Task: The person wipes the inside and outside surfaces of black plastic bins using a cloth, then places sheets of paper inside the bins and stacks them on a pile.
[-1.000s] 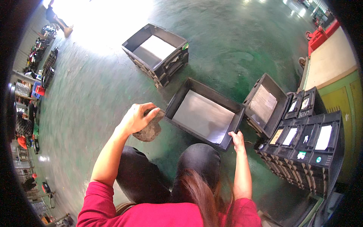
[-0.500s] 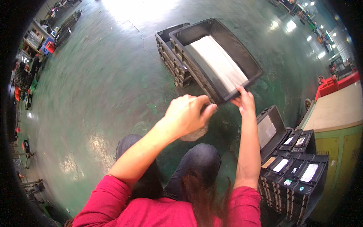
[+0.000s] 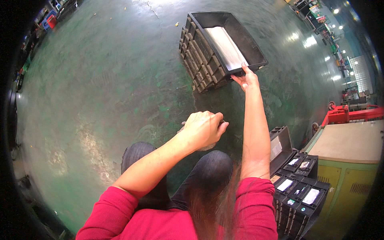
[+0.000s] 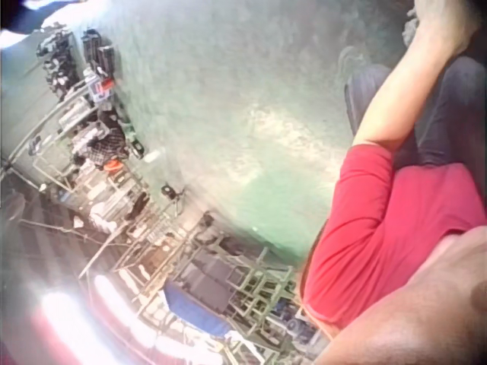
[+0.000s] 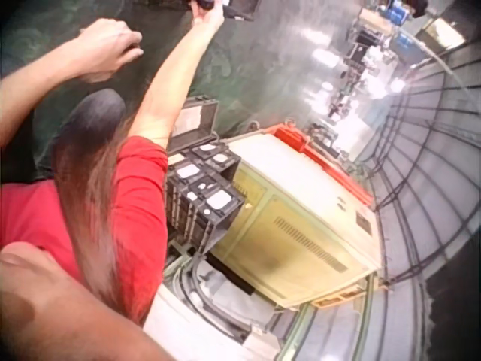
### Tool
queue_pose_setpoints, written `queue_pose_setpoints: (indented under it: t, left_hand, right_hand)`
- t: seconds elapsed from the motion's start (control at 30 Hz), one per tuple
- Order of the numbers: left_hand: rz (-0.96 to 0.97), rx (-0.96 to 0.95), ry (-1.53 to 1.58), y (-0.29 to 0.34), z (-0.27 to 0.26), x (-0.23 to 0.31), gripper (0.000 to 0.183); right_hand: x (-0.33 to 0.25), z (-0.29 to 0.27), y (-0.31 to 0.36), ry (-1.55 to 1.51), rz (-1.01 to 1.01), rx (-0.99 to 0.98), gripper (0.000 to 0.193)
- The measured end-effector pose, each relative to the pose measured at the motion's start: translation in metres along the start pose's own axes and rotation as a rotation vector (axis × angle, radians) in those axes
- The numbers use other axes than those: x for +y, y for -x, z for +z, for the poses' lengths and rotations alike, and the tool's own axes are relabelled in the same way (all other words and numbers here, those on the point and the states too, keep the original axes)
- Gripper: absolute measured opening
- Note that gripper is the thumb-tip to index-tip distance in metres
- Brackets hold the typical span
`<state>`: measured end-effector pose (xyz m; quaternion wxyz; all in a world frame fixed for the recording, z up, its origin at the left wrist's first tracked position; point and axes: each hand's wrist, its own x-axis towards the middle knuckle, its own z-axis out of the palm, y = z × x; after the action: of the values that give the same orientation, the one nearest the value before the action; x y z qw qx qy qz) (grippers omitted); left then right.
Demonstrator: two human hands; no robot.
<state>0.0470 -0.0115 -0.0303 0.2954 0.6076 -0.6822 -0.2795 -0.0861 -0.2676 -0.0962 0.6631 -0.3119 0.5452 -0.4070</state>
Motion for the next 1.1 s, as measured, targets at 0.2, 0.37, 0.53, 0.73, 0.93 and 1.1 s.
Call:
queue_pose_setpoints:
  t: [0.2,0.37,0.53,0.73,0.93,1.1]
  left_hand:
    - [-0.044,0.029,0.060,0.003,-0.030,-0.013,0.030]
    - [-0.053,0.093,0.003,-0.005,-0.034,-0.026,0.031]
    - [-0.178,-0.003,-0.140,-0.030,-0.027,-0.014,0.033]
    - [-0.153,-0.076,-0.138,-0.045,0.014,-0.006,0.036]
    - [0.067,-0.133,-0.080,-0.062,0.072,0.028,0.038]
    - [0.104,-0.101,-0.127,-0.073,0.118,0.025,0.040]
  right_hand:
    - [0.006,0.016,-0.027,-0.042,-0.006,0.002,0.041]
    - [0.008,0.020,-0.021,-0.042,0.014,-0.009,0.062]
    - [0.003,-0.016,0.027,0.087,-0.060,0.059,0.095]
    - [0.027,-0.136,0.179,0.624,-0.594,0.413,0.049]
    - [-0.061,-0.297,0.445,1.342,-0.799,1.416,0.049]
    - [-0.060,-0.385,0.509,1.666,-0.198,1.532,0.074]
